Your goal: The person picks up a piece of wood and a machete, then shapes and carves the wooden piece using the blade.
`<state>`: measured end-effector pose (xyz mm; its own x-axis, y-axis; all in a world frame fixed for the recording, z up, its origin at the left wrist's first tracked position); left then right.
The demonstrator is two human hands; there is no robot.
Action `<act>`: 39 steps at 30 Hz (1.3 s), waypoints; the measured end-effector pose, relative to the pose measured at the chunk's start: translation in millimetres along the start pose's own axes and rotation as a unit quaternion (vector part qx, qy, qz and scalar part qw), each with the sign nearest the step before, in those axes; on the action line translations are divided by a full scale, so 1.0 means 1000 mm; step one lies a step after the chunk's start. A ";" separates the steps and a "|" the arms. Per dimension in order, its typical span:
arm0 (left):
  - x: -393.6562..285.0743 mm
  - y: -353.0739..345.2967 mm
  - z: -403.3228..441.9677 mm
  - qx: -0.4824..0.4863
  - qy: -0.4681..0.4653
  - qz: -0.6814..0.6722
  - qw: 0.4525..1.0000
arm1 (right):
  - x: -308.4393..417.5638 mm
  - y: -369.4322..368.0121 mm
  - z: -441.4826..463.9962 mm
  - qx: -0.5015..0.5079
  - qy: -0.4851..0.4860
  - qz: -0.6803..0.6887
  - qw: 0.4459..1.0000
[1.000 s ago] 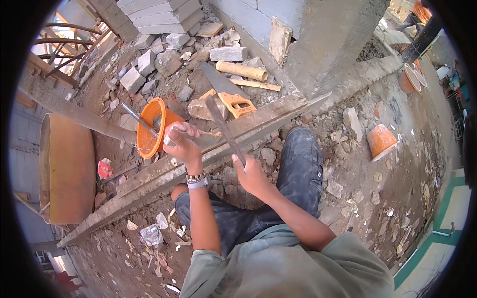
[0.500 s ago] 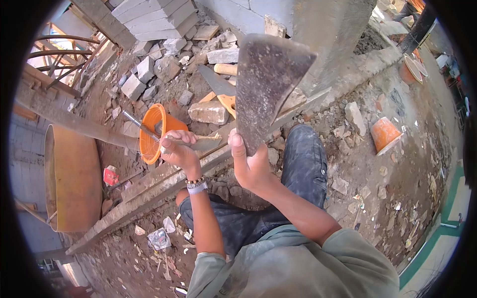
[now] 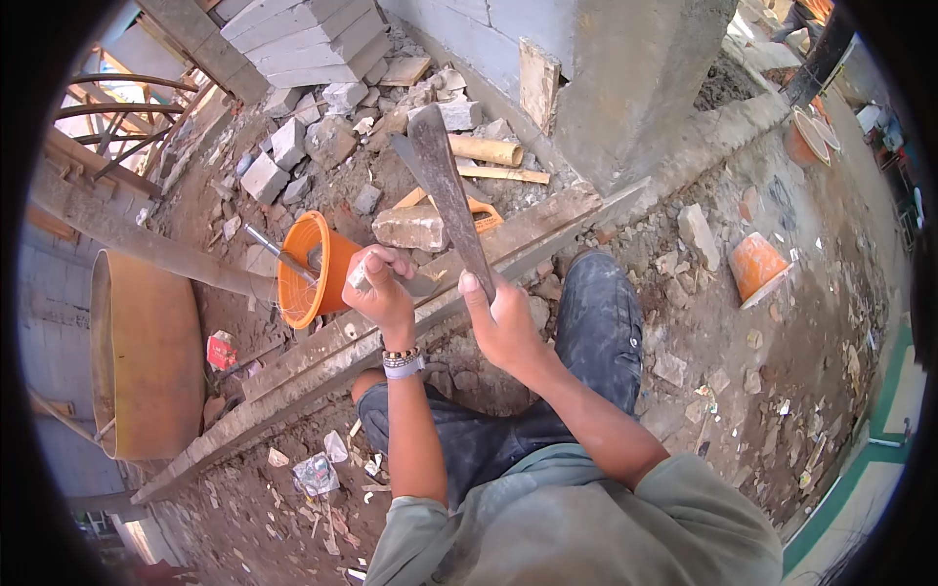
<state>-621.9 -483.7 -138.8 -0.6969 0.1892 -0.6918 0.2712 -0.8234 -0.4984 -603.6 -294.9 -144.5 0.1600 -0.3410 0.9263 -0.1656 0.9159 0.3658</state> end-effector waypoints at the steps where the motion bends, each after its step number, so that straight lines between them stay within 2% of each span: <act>1: 0.001 0.005 0.000 -0.009 0.008 0.000 1.000 | 0.007 0.002 -0.002 -0.029 0.020 0.034 0.999; 4: 0.003 0.012 0.001 -0.028 0.016 -0.004 0.999 | -0.002 -0.011 -0.012 -0.032 0.018 0.000 0.999; 7: 0.001 0.006 -0.002 -0.005 0.012 0.013 1.000 | -0.101 -0.070 -0.026 0.138 -0.070 -0.180 0.971; 10: 0.003 -0.006 -0.001 0.033 0.005 0.038 0.999 | -0.090 -0.056 -0.027 0.157 -0.121 -0.216 0.956; 13: 0.004 -0.008 -0.007 0.035 0.010 0.045 0.998 | -0.053 -0.036 -0.012 0.164 -0.095 -0.169 0.967; 19: 0.000 -0.004 -0.002 0.014 0.012 0.020 1.000 | -0.024 -0.024 -0.011 0.011 -0.020 -0.064 0.998; 22: 0.000 -0.005 -0.002 0.013 0.017 0.036 0.999 | -0.081 -0.053 -0.024 0.177 -0.130 -0.215 0.952; 26: 0.003 -0.010 0.001 0.032 0.027 0.049 0.998 | -0.088 -0.043 -0.012 0.131 -0.094 -0.195 0.967; 28: 0.001 -0.007 -0.003 0.022 0.026 0.050 0.998 | -0.068 -0.032 -0.006 0.106 -0.078 -0.160 0.978; 31: -0.001 -0.007 0.000 0.028 0.017 0.020 0.999 | -0.029 -0.021 -0.003 0.020 -0.041 -0.049 0.998; 34: 0.000 -0.007 -0.002 0.027 0.025 0.032 0.999 | -0.040 -0.033 -0.010 0.053 -0.058 -0.061 0.995; 37: 0.002 -0.006 -0.003 0.042 0.033 0.037 0.998 | -0.094 -0.061 -0.020 0.133 -0.099 -0.213 0.963; 39: 0.005 -0.008 -0.004 0.064 0.026 0.058 0.996 | -0.101 -0.056 -0.011 0.145 -0.106 -0.171 0.969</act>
<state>-625.1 -473.9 -139.9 -0.6289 0.1141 -0.7690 0.2590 -0.9020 -0.3456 -599.5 -309.4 -259.1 0.0543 -0.6779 0.7332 -0.4094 0.6546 0.6356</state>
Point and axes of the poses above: each hand's wrist, its own z-axis towards the middle knuckle, its own y-axis out of the back of the hand, x = y × z, the point moved 7 cm from there along z, towards the middle knuckle, and after that the axes turned 13 degrees about -z, right-handed, at the moved point
